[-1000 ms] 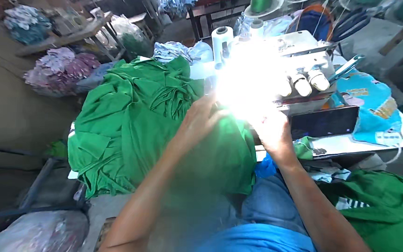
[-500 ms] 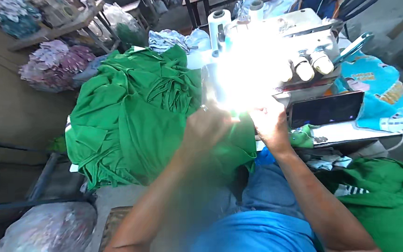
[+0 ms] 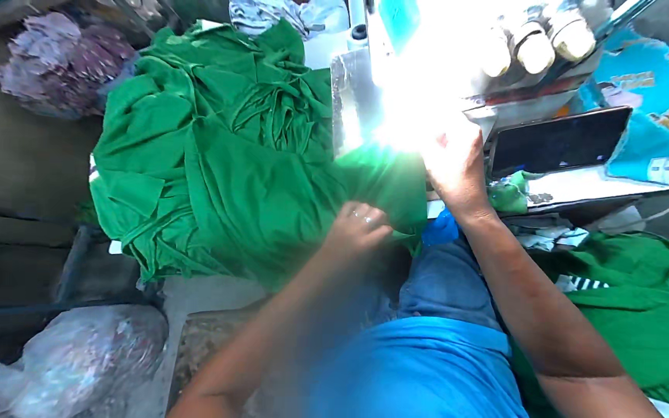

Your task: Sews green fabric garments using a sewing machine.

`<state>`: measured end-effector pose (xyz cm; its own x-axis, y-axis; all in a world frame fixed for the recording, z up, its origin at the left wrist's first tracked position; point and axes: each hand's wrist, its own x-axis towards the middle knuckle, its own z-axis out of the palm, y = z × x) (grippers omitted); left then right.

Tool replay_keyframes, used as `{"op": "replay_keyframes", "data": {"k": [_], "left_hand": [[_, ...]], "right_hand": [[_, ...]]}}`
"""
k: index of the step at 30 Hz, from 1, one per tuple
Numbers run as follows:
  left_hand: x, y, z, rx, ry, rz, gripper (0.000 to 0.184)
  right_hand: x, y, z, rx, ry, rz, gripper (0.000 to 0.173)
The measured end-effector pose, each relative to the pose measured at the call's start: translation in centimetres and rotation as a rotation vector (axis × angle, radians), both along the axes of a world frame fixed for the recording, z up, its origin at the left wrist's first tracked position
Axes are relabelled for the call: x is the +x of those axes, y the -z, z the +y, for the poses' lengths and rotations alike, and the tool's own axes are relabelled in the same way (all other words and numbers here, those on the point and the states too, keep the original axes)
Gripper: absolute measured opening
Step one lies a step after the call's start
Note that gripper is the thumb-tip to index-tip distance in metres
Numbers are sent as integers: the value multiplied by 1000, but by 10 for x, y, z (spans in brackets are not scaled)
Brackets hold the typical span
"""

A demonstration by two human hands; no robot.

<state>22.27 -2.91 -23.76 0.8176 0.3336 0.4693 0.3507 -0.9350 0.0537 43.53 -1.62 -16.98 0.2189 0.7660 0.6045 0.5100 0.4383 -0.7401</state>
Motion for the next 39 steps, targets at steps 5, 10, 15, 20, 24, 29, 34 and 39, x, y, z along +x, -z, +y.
{"op": "replay_keyframes", "data": {"k": [5,10,15,20,24,29,34,39], "left_hand": [[8,-46,-11,-350,-43,-165,15],[8,-116,-9,-647,-211,-483,16],[16,-131,6,-753,-337,-648,19],[16,-129,14,-723,-321,-625,16],[15,-136,11,-581,-342,-428,27],[23,-137,14,-383,-268,-386,16],[18,-140,22,-311,-298,-395,14],[22,-144,19,-337,-223,-403,16]], "right_hand": [[1,-2,0,-16,-11,-14,24],[4,-8,-33,-144,-288,231,32],[6,-8,-35,-92,-516,320,49],[-1,-8,-31,-43,-312,193,11],[-3,-8,-31,-31,-254,194,11],[-9,-13,-33,-82,-258,239,19],[-1,-23,-35,-152,-433,393,13],[-6,-24,-33,-102,-354,367,19]]}}
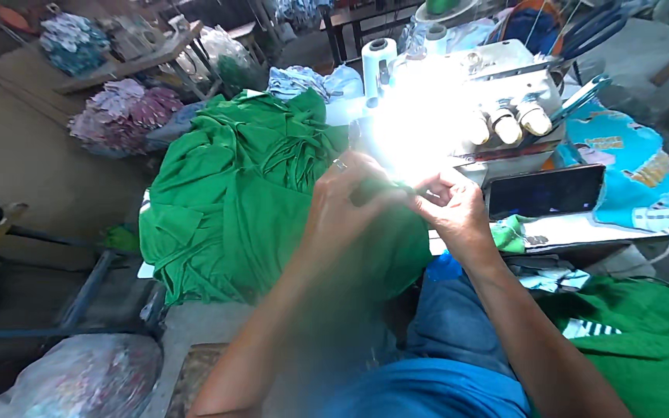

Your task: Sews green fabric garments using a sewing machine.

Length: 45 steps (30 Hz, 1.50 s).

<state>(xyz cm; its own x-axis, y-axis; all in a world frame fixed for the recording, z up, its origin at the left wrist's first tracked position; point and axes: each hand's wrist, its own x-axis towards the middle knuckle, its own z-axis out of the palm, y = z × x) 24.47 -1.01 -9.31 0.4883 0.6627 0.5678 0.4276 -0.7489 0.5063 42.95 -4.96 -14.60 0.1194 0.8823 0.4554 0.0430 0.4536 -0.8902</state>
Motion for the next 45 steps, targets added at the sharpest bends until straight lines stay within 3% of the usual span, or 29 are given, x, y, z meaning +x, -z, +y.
{"op": "replay_keyframes", "data": {"k": [4,10,20,25,27,30,32,34,35,38,42,45], "left_hand": [[4,2,-5,29,-23,-5,16],[-5,-3,1,23,13,-38,15],[1,1,-14,-106,-63,-78,15],[-3,0,-9,182,-29,85,15],[-8,-2,7,283,-11,119,18],[-18,-9,12,200,10,61,20],[-23,-5,15,86,114,-19,19],[-24,33,43,128,378,-248,22],[-20,43,50,137,457,-327,24],[-12,-2,9,-125,203,-142,13],[-16,-3,11,-112,163,-170,14],[-18,-1,10,-102,162,-185,9]], "right_hand": [[-8,-3,-3,-15,85,-67,21],[-2,-7,-5,-3,-47,-103,13],[-3,-10,-8,-19,-73,-35,9],[1,-6,-8,-113,-343,286,6],[3,-3,-8,-124,-283,290,5],[8,4,-8,-62,-38,53,16],[5,6,-10,-23,-112,-41,37],[0,8,-9,-18,-276,-50,53],[-3,10,-9,-5,-329,-28,45],[-12,11,-11,12,-263,75,13],[-6,13,-18,-108,-262,184,9],[-10,14,-17,17,-97,80,7]]}}
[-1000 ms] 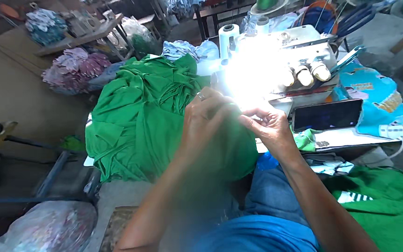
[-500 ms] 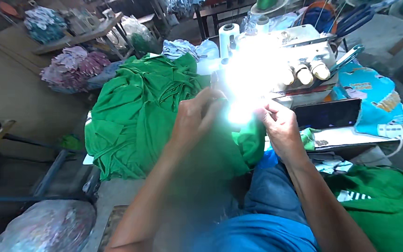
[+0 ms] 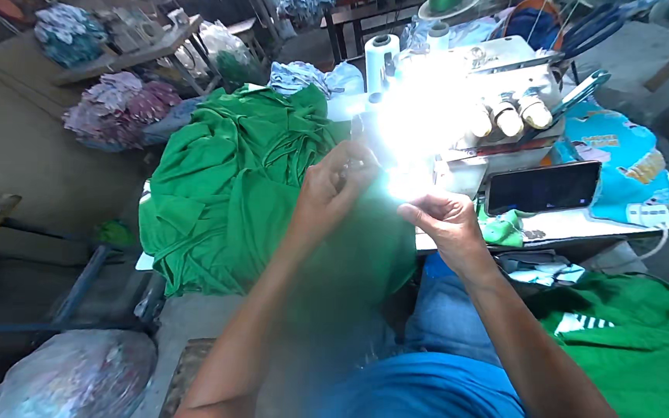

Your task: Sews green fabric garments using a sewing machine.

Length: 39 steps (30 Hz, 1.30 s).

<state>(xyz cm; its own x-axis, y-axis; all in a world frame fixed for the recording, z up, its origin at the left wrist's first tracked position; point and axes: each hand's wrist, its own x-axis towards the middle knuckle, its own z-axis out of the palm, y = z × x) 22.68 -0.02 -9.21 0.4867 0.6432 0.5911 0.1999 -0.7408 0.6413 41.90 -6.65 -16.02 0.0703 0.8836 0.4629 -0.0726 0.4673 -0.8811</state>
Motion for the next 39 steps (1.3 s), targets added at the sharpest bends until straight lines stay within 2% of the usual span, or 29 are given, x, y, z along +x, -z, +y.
{"op": "replay_keyframes", "data": {"k": [3,4,6,8,11,14,18,20,25,29,32,36,39], "left_hand": [[-1,5,10,231,-174,-16,15],[0,8,16,295,-260,-1,17],[1,14,24,265,-392,67,18],[2,13,25,127,-392,115,18],[-2,10,20,-41,-250,93,14],[-1,3,8,-139,-75,113,11],[5,-6,-7,-371,221,107,8],[10,-2,-8,-393,184,78,9],[16,10,-6,-323,-57,38,9],[19,6,-18,-386,-131,22,9],[19,7,-19,-387,-138,21,8],[11,12,-25,-372,0,46,2],[12,16,-26,-320,-12,39,1]], "right_hand": [[-17,-2,1,190,378,-351,11],[-22,-3,0,228,442,-440,11],[-27,-5,3,239,460,-497,10],[-22,2,9,211,397,-448,10],[-14,12,10,126,272,-320,17],[-10,8,13,85,265,-222,18],[-11,1,16,67,252,-164,22],[-14,-1,15,58,242,-129,23],[-18,-6,11,97,230,3,21],[-18,-7,10,88,191,86,30],[-17,-9,10,71,196,113,32],[-14,-10,11,31,194,132,35],[-12,-12,13,-17,186,138,34]]}}
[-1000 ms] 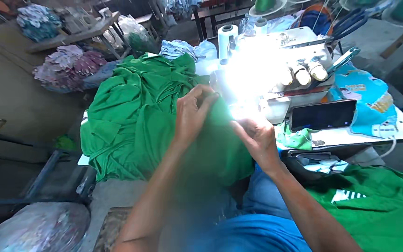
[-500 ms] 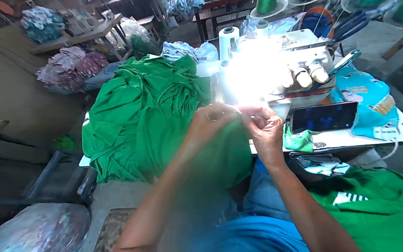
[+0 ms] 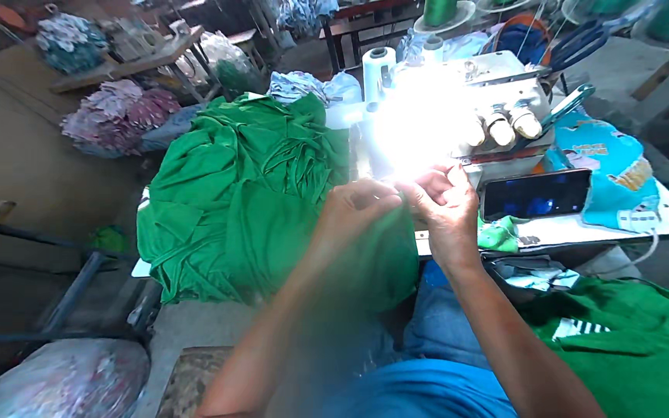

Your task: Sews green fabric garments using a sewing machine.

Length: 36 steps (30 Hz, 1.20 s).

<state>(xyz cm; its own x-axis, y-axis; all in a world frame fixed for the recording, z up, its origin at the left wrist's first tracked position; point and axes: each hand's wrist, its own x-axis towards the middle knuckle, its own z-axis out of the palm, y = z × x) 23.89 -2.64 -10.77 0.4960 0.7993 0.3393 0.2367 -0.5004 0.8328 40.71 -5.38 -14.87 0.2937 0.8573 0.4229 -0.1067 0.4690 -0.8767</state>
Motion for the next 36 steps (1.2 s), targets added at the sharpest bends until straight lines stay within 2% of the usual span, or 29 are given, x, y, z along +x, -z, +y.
{"op": "replay_keyframes", "data": {"k": [7,13,17,21,25,29,33,36], "left_hand": [[7,0,2,29,-114,-17,15],[9,-3,-2,40,-134,4,17],[7,-4,1,180,-110,127,9],[0,-7,25,411,-146,151,16],[-7,-19,35,399,-95,56,17],[-5,-23,37,449,-74,94,14],[-6,-27,40,561,-118,203,16],[-7,-29,41,576,-149,231,16]], "right_hand": [[1,-3,-2,4,-29,-4,33],[3,-5,-5,5,-34,-24,33],[3,-5,-7,57,-19,-43,31],[6,-1,-14,67,166,-248,30],[4,26,-17,82,199,-430,18],[-3,41,-17,90,228,-594,16],[-9,39,-24,71,204,-496,9],[-12,32,-32,-67,64,-304,14]]}}
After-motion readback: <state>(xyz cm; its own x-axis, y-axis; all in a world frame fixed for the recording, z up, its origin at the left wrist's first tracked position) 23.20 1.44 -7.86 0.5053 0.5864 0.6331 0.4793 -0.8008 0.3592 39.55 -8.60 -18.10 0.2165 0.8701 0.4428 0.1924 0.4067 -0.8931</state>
